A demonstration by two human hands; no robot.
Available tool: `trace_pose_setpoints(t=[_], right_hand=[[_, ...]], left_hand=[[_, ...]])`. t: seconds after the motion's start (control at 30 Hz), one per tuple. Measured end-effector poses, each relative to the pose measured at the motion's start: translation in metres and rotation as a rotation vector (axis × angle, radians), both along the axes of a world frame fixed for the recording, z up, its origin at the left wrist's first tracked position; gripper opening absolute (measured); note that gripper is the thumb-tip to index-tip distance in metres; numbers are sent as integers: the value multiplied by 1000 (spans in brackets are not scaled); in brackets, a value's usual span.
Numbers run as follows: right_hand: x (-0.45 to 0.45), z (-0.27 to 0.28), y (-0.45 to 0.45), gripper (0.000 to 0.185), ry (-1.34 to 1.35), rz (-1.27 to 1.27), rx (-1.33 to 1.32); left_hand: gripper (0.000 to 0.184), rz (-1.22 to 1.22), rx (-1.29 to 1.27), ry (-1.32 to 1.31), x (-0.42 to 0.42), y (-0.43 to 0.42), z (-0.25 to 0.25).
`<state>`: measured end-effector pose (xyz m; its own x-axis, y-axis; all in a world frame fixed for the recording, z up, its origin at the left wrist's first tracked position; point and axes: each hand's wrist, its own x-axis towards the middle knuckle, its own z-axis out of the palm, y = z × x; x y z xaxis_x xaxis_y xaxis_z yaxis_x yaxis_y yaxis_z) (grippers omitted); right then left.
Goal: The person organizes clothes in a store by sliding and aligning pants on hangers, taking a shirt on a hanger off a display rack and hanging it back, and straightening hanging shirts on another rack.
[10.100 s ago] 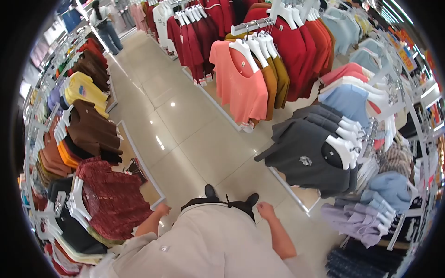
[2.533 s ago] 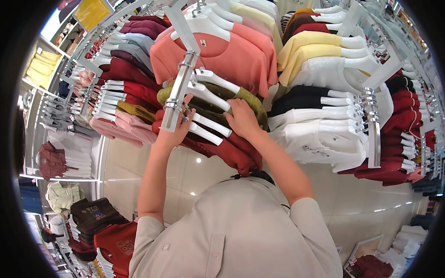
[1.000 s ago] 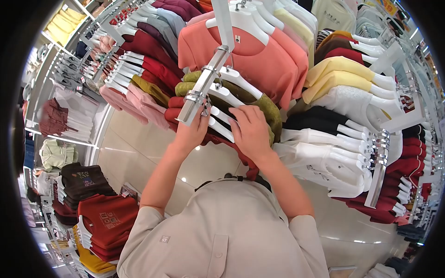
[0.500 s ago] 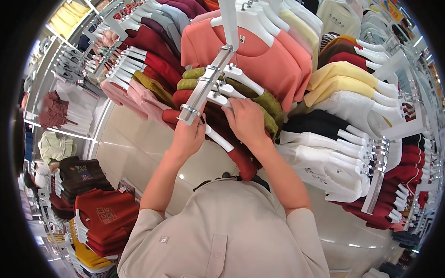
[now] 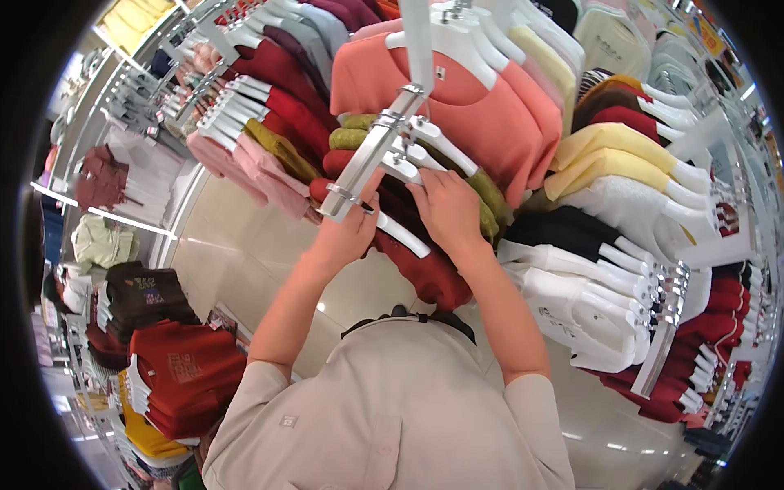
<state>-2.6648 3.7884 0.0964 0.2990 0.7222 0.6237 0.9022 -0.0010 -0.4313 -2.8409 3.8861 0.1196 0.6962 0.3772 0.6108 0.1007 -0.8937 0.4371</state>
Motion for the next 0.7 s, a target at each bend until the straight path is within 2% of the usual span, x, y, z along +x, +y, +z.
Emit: trace_pose_setpoints(t=[0.2, 0.3, 0.4, 0.5, 0.7], right_hand=[[-2, -2, -4, 27, 35, -1, -1], [-6, 3, -12, 32, 68, 23, 42], [-17, 16, -25, 35, 76, 66, 108], [-30, 15, -38, 36, 108, 173, 178], [-58, -6, -68, 48, 238, 514, 179]], left_hand=[[55, -6, -70, 13, -2, -1, -3], [52, 12, -198, 36, -6, -5, -6], [50, 67, -216, 48, -6, -8, -10], [47, 117, -169, -86, -6, -12, -16], [67, 287, -146, -79, -36, -53, -39]])
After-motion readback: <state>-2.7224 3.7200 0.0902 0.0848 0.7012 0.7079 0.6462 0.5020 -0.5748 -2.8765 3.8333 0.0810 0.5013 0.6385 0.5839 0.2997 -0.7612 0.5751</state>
